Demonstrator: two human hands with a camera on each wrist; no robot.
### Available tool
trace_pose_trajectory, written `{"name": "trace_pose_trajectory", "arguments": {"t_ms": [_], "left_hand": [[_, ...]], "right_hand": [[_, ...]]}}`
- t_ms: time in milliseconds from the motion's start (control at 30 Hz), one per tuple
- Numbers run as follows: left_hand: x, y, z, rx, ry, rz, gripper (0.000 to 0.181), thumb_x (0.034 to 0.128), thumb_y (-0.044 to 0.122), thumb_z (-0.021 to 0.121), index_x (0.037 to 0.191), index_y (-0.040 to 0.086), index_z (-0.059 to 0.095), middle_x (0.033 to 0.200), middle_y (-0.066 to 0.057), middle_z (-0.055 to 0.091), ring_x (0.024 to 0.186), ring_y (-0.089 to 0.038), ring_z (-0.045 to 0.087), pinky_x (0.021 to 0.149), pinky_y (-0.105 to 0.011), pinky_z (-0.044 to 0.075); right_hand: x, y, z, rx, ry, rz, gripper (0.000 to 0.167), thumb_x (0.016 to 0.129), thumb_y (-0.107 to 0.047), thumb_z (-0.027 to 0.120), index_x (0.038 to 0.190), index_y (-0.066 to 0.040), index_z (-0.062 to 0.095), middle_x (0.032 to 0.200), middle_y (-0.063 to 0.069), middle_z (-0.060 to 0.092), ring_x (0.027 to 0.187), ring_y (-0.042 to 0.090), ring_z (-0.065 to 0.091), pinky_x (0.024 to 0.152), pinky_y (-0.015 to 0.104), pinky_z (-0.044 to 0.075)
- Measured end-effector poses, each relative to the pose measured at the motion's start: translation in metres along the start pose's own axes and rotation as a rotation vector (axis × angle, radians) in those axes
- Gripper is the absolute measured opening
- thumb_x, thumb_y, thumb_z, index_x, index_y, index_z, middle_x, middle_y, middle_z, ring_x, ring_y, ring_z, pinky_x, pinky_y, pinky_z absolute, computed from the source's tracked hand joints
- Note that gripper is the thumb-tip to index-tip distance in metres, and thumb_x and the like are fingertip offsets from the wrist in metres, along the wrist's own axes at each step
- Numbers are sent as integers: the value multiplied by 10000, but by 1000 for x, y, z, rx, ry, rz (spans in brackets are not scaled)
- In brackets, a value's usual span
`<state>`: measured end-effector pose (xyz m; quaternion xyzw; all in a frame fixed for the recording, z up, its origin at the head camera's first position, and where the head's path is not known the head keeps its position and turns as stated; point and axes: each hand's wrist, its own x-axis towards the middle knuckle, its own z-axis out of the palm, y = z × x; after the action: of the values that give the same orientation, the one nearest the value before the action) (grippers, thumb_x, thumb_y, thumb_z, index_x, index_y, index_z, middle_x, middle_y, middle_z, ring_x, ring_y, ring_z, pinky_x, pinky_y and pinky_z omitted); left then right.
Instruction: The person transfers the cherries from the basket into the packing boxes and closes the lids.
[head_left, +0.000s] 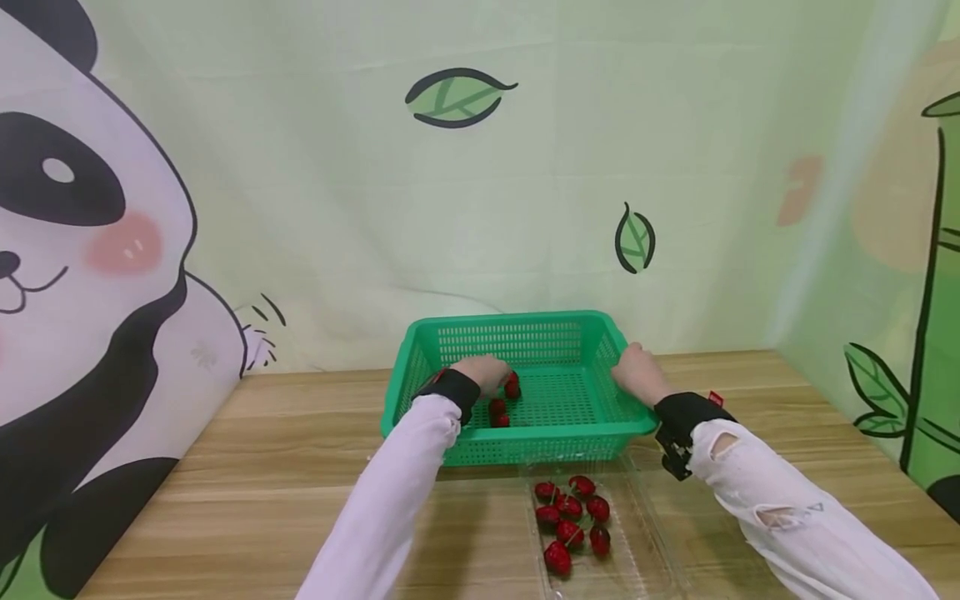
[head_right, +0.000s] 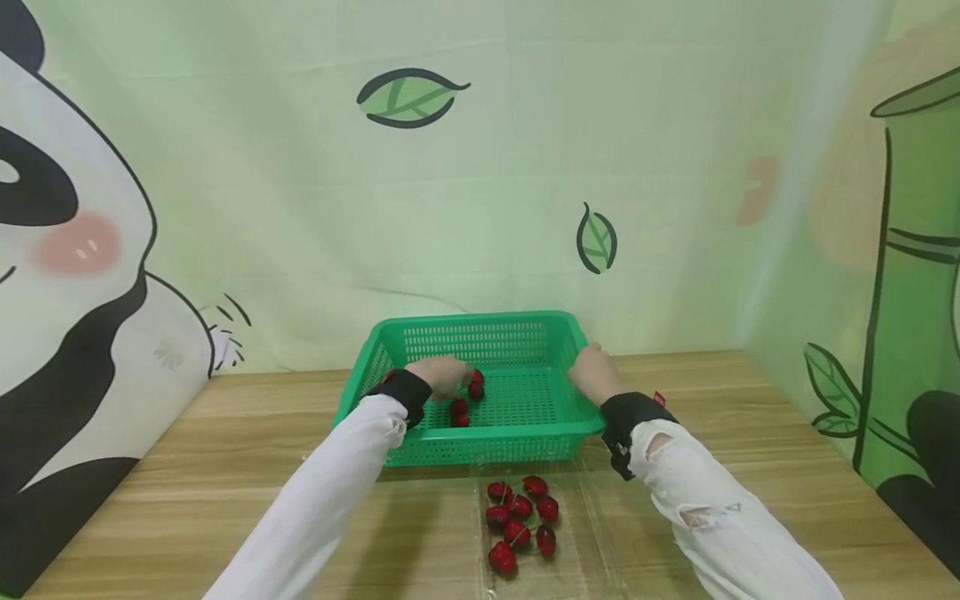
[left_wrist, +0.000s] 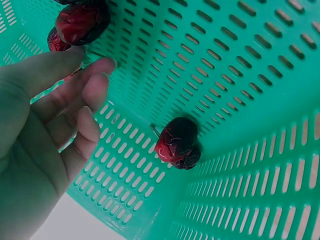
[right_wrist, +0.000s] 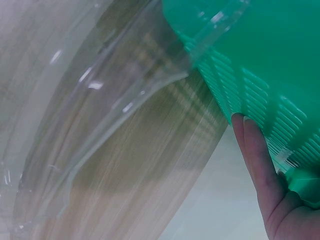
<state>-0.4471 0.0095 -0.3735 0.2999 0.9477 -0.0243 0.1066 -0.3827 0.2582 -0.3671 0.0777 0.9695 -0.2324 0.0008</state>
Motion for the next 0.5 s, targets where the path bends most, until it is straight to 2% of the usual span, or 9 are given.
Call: {"name": "trace_pose_trajectory", "arguments": {"t_ms": [100, 233, 367, 500], "left_hand": [[-2, -1, -1, -47, -24, -3, 240, 1068, 77, 538, 848, 97, 633, 676, 26, 415, 634, -140, 377, 603, -272, 340], [-6, 0, -3, -124, -79, -30, 290, 1062, 29, 510, 802, 109, 611, 686, 11, 406, 622, -145, 335, 586, -266, 315], [-9, 1, -5, -149, -132, -45, 329, 1051, -25, 481, 758, 114, 536, 732, 1, 377, 645, -145, 302, 610, -268, 302], [-10, 2, -6, -133, -148, -32, 467, 1055, -20, 476, 637, 145, 350, 622, 32, 272, 593, -140, 255, 608, -278, 289]], "right_hand": [[1, 0, -1, 7, -2, 6, 538, 996, -47, 450, 1340, 331, 284, 1176, 458, 566, 826, 315, 531, 756, 408, 513], [1, 0, -1, 11, -9, 4, 544, 1002, -51, 450, 1346, 333, 276, 1173, 457, 568, 817, 310, 531, 744, 400, 509], [2, 1, -1, 2, -6, -2, 540, 1000, -52, 452, 1338, 335, 288, 1167, 457, 575, 813, 307, 535, 738, 398, 510], [2, 1, 0, -1, -10, 2, 532, 1000, -52, 450, 1335, 331, 293, 1158, 449, 577, 808, 305, 533, 731, 389, 504]]}}
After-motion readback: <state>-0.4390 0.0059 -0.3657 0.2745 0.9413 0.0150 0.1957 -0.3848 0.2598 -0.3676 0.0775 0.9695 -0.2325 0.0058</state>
